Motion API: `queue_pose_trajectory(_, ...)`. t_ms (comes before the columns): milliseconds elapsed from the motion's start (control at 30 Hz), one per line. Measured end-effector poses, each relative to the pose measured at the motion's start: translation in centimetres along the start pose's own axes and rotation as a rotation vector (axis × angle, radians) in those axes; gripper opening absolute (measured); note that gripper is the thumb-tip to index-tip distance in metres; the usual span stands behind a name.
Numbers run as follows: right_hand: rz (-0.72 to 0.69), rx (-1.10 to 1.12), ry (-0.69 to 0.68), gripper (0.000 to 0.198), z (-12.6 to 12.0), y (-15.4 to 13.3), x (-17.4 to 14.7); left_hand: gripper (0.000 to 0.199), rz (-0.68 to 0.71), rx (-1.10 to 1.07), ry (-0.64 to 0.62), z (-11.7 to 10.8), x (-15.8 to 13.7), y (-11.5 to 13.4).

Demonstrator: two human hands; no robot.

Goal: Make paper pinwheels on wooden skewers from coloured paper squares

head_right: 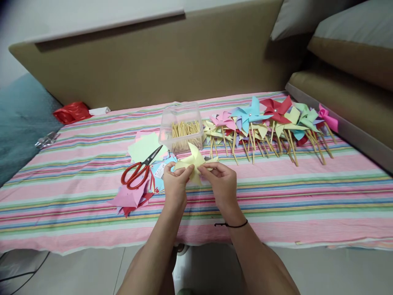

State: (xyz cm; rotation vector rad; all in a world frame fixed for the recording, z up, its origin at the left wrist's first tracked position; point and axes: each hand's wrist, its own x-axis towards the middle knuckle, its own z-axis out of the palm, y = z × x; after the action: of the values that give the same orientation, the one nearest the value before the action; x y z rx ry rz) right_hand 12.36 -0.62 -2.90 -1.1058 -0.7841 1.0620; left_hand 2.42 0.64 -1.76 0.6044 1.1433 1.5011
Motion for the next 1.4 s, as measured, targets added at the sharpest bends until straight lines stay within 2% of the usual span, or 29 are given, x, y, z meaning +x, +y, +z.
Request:
queue_pose_trajectory(333, -0.048, -0.043, 0.050, 0.023, 0.5, 0.2, 0.1, 0.060, -0.001, 0.009, -0.027, -0.1, 0.1, -0.1)
queue_pose_trajectory(400, -0.041, 0.015, 0.077, 0.037, 0.8, 0.2, 0.0, 0.060, -0.003, 0.011, -0.020, -0.1, 0.1, -0.1)
queue_pose_trajectory(533, -0.008, 0.124, 0.115, 0.079, 1.1, -0.2, 0.0, 0.060, 0.002, 0.009, -0.026, -0.1, 0.1, -0.1)
queue_pose_trajectory(700, 0.079, 0.138, 0.078, 0.100, 1.0, -0.6, 0.2, 0.061, -0.008, -0.008, -0.046, -0.3, 0.2, -0.2)
queue_pose_trajectory(1200, 0.129, 0.111, 0.078, 0.094, 0.2, -0.1, 0.9, 0.064, -0.036, 0.007, -0.106, -0.5, 0.2, -0.3)
queue_pose_trajectory(1400, 0.126, 0.106, 0.072, 0.089, 0.5, 0.1, 0.6, 0.063, -0.019, 0.001, -0.040, -0.2, 0.1, -0.5)
